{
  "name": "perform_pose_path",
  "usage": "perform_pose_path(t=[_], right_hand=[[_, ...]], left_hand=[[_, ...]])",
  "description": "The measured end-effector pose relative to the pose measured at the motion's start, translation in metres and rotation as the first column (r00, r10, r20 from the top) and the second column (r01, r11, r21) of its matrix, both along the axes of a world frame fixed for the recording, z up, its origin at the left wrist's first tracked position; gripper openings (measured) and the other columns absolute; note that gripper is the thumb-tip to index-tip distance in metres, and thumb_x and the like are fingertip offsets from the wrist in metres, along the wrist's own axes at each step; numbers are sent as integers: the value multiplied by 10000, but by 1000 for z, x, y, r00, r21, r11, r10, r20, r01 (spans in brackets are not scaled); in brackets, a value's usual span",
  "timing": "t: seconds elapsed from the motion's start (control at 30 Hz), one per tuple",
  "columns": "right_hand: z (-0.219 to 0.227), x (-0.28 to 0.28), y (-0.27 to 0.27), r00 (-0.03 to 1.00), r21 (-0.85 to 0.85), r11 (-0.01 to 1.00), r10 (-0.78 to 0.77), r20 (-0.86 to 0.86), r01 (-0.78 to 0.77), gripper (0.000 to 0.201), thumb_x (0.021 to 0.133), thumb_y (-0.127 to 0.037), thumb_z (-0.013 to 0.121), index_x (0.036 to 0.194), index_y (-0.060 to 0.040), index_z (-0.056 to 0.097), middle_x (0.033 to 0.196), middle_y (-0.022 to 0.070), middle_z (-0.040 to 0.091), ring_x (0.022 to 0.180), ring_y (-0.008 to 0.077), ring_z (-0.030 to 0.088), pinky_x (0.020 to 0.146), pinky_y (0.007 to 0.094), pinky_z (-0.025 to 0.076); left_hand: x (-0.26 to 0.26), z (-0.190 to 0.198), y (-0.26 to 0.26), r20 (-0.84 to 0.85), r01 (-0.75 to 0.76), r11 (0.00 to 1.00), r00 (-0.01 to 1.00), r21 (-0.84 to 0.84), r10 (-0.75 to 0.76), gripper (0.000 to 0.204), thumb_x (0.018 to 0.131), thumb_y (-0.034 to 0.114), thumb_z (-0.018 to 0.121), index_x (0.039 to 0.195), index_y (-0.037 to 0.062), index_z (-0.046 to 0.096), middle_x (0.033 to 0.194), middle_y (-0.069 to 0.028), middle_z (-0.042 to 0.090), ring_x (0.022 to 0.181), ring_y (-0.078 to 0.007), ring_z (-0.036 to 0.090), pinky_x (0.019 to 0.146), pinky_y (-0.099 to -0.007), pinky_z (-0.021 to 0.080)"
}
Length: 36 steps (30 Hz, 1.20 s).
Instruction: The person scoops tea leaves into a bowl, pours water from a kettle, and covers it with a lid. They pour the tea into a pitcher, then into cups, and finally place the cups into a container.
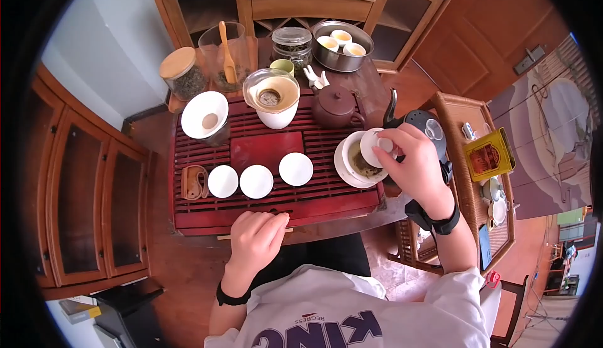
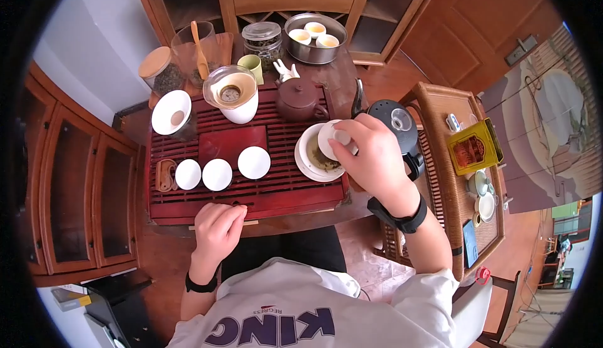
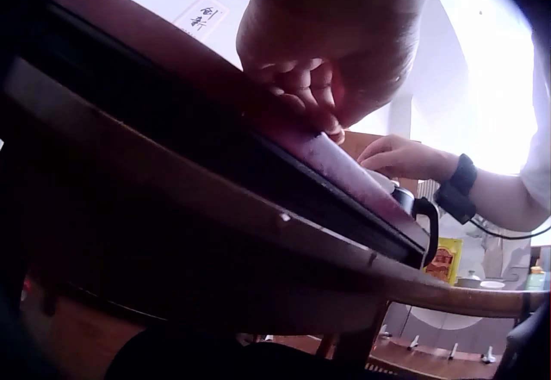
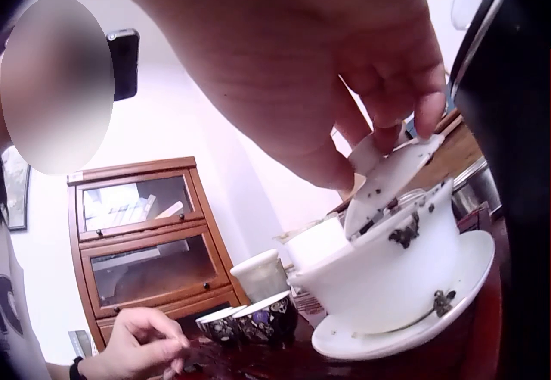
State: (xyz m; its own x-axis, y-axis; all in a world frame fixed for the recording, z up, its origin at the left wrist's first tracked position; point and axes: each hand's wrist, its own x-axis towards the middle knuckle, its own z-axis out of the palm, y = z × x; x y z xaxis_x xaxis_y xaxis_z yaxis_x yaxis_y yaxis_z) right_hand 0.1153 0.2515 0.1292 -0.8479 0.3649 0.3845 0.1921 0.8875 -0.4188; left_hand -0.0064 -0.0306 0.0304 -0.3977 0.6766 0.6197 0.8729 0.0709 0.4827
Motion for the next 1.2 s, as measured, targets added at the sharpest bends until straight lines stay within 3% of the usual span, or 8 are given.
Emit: perform_pose_path(t=[0.13,0.23,0.6,0.83,0.93,1.07,1.2], right_hand=[[10,2,1,994,-37,998,-62,-88,59,204,827,-125,755,999,-22,721,796,99,613,660,237,606,623,335,505],[9,-1,2,996,-50,999,-10,-86,5,218,833,-134,756,1011,-14,718,784,100,611,669,227,602,626,331,500],[-6,-8,-6,987,32,987,159,1,-159,180,783,-88,760,953,-37,734,779,100,623,716,286,634,667,377,525],[2,-1,4,991,-4,992,125,-46,-125,210,798,-101,757,993,-27,732,797,115,626,707,277,621,649,360,511],[15,4,9,999,-48,999,18,-48,-20,213,847,-120,737,1032,-14,729,790,96,611,675,208,587,623,316,485],[15,5,14,997,-59,998,-13,-78,9,213,851,-117,733,1037,-12,728,802,95,614,673,204,583,622,320,486],[12,1,5,999,-84,996,27,-30,-30,204,855,-115,723,1036,-20,716,785,110,611,707,260,616,645,344,500]], left_hand=[[-4,-14,6,57,0,998,998,67,-4,122,795,-21,743,887,42,695,711,-75,649,582,-254,585,528,-356,424],[-4,-18,9,9,-41,994,999,104,40,136,777,28,770,884,73,698,680,-33,622,554,-213,571,501,-338,398],[-3,-19,10,-54,-94,992,994,89,99,133,772,45,779,874,94,708,668,-13,607,538,-194,560,485,-321,380],[-4,-18,11,-69,-92,992,993,83,98,128,774,50,781,865,92,702,659,-8,595,527,-189,548,476,-320,365],[-4,-18,11,-82,-94,992,991,81,101,124,772,51,781,858,92,700,654,-6,587,521,-187,539,473,-318,359],[-4,-19,12,-92,-99,991,990,89,107,121,772,54,781,850,93,698,650,-3,581,517,-186,530,472,-317,355],[-4,-19,13,-91,-102,991,990,89,110,120,772,54,781,848,93,698,649,-1,580,516,-184,529,471,-316,352]])
